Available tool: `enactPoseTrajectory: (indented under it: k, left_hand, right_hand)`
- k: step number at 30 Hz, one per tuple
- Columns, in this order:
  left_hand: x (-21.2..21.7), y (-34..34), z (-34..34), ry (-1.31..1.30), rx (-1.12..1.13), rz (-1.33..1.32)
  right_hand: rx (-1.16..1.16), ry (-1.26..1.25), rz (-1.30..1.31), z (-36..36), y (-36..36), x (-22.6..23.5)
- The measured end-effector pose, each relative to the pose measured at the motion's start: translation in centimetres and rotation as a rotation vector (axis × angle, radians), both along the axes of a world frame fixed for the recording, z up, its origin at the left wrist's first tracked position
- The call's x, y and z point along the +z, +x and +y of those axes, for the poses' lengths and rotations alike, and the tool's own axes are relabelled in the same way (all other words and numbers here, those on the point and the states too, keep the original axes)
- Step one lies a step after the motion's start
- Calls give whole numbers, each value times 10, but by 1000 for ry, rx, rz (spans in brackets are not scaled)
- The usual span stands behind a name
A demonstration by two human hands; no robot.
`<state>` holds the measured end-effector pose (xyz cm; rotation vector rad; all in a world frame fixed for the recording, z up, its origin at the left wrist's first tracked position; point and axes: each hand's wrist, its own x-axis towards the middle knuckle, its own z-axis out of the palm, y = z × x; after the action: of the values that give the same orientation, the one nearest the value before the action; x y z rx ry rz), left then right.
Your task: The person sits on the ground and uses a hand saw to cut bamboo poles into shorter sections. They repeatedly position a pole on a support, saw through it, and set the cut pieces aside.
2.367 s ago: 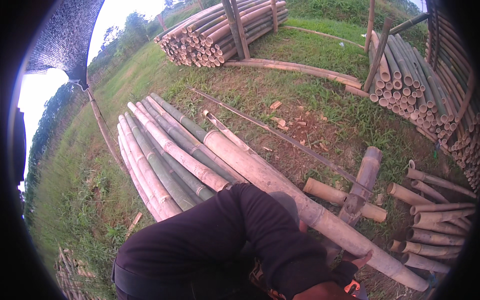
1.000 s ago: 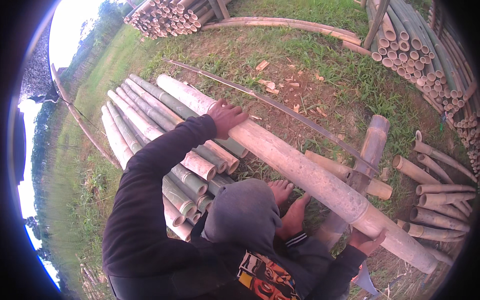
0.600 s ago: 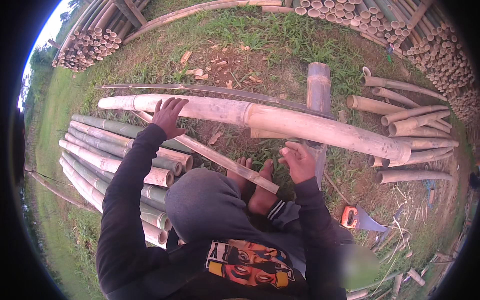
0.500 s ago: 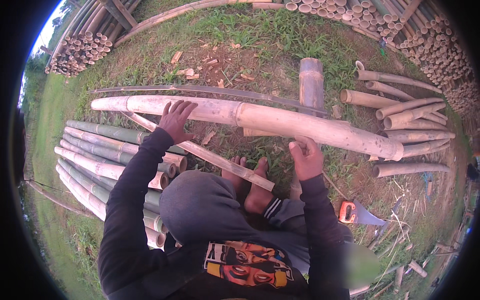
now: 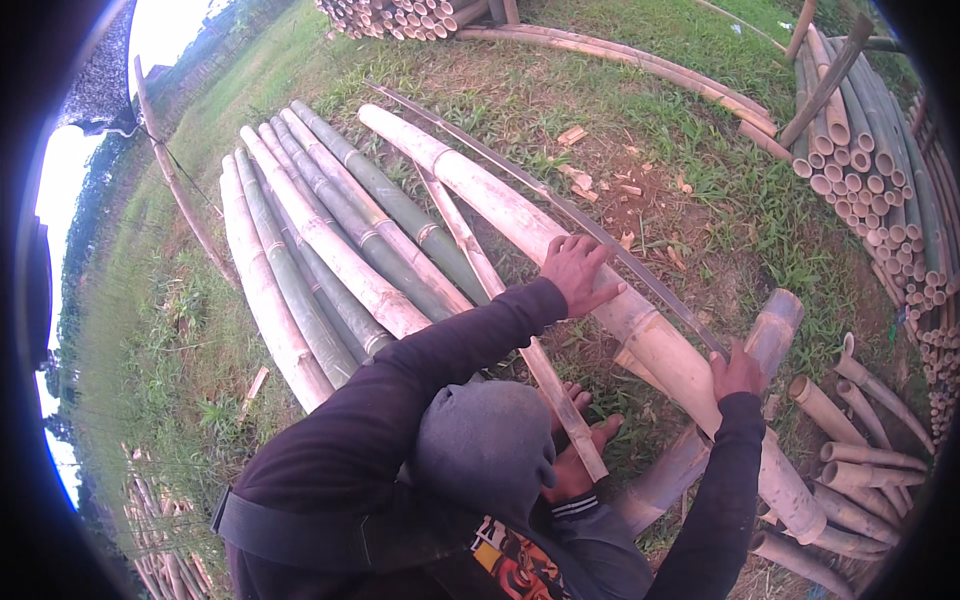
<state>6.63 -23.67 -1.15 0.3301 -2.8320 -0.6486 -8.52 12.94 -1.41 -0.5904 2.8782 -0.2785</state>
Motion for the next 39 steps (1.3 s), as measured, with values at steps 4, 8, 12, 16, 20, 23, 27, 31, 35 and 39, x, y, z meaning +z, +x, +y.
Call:
enactPoseTrajectory:
  k: [4, 8, 12, 16, 20, 23, 27, 31, 35, 39]
  left_hand:
    - [-2, -5, -26, -71, 53, 25]
    - [12, -22, -70, -294, 110, 144]
    - [36, -24, -101, -450, 68, 187]
    - [47, -15, -85, -512, -201, 127]
    - [44, -4, -44, -363, -282, 243]
    - [40, 3, -25, -335, -328, 247]
    - [35, 4, -12, -303, -313, 241]
    - [31, 4, -4, -253, -325, 220]
    - [30, 7, -3, -241, -320, 231]
    - [33, 8, 3, -201, -328, 242]
  right_hand:
    - [96, -24, -97, -10, -4, 21]
    - [227, -284, 242, 22, 27, 68]
    - [325, -347, 485, 92, 64, 102]
    - [236, -260, 511, 165, 85, 99]
    - [175, -182, 530, 223, 93, 86]
    - [181, -151, 536, 252, 96, 79]
    - [194, -160, 545, 276, 98, 75]
    - [193, -146, 553, 284, 97, 72]
    - [186, -157, 543, 277, 93, 75]
    - [165, -132, 554, 268, 94, 88]
